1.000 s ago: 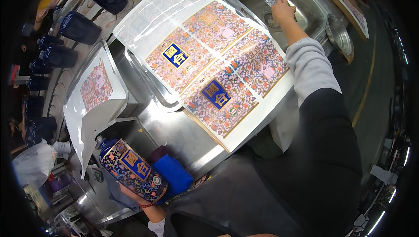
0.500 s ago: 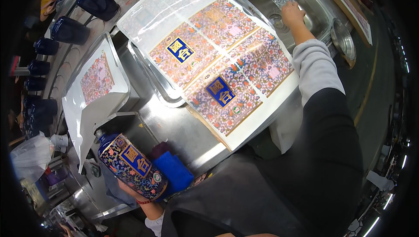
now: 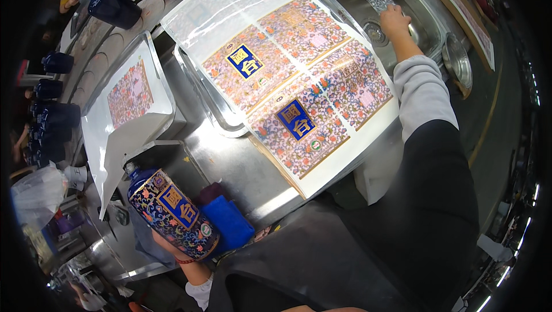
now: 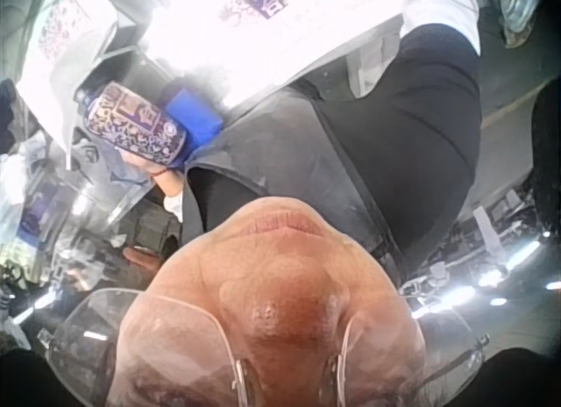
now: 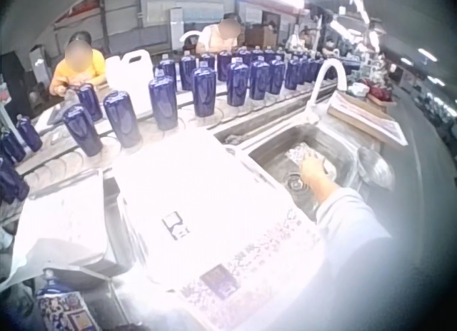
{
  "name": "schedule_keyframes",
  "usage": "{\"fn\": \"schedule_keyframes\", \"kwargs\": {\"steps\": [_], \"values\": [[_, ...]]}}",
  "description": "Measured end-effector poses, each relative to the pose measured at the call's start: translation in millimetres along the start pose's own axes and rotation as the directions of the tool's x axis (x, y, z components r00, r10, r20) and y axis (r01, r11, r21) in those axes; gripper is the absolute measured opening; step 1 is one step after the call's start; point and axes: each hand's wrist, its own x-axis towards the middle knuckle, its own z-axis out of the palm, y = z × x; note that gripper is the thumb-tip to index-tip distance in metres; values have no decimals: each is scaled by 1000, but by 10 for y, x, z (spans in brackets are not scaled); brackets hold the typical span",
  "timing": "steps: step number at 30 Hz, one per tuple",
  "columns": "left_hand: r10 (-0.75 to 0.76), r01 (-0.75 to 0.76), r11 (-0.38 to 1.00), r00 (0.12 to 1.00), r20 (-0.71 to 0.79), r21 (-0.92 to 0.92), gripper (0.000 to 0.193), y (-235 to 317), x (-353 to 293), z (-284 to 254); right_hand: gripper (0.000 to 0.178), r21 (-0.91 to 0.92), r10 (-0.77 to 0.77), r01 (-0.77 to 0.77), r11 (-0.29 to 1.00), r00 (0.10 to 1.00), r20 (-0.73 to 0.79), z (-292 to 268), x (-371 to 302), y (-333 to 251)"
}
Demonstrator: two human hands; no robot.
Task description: The person applies decorative stickers to a blue ceramic bottle, using a green squeegee to smooth the surface and a cloth to wipe it. They rotate the bottle to cover different areas and occasionally rinse the squeegee in a sink.
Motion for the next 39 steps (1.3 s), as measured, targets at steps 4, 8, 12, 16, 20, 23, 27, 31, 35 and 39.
{"fn": "schedule_keyframes", "kwargs": {"steps": [4,8,12,16,20,23,27,31,35,39], "values": [[17,-17,1000,1000,11,10,52,-7,21,-73,31,50,0,2,999,999,-50,34,284,188],[-23,4,998,945,328,56,65,7,101,-295,29,26,-134,135,990,990,-51,-119,794,554],[45,-79,993,934,354,82,63,3,135,-461,23,503,-230,153,851,968,95,-489,916,957],[51,-92,990,939,341,104,62,-5,143,-566,23,803,-131,-50,594,979,158,-652,615,1200],[153,-265,846,952,265,462,61,17,118,-634,33,626,-172,-69,777,933,316,-314,450,1087],[147,-268,851,948,283,452,62,23,104,-597,49,363,-197,34,931,885,423,148,351,953],[153,-180,944,981,119,276,52,-27,85,-444,46,289,-215,104,952,897,385,503,227,853],[55,-54,996,998,-13,67,48,-28,82,-417,40,238,-12,-47,970,970,244,421,180,759],[-14,15,1000,992,-129,12,51,9,112,-563,24,431,-168,172,886,985,-47,191,159,630],[-1,3,1000,998,-57,25,52,23,138,-655,29,523,-490,495,694,857,-161,31,35,420]]}}
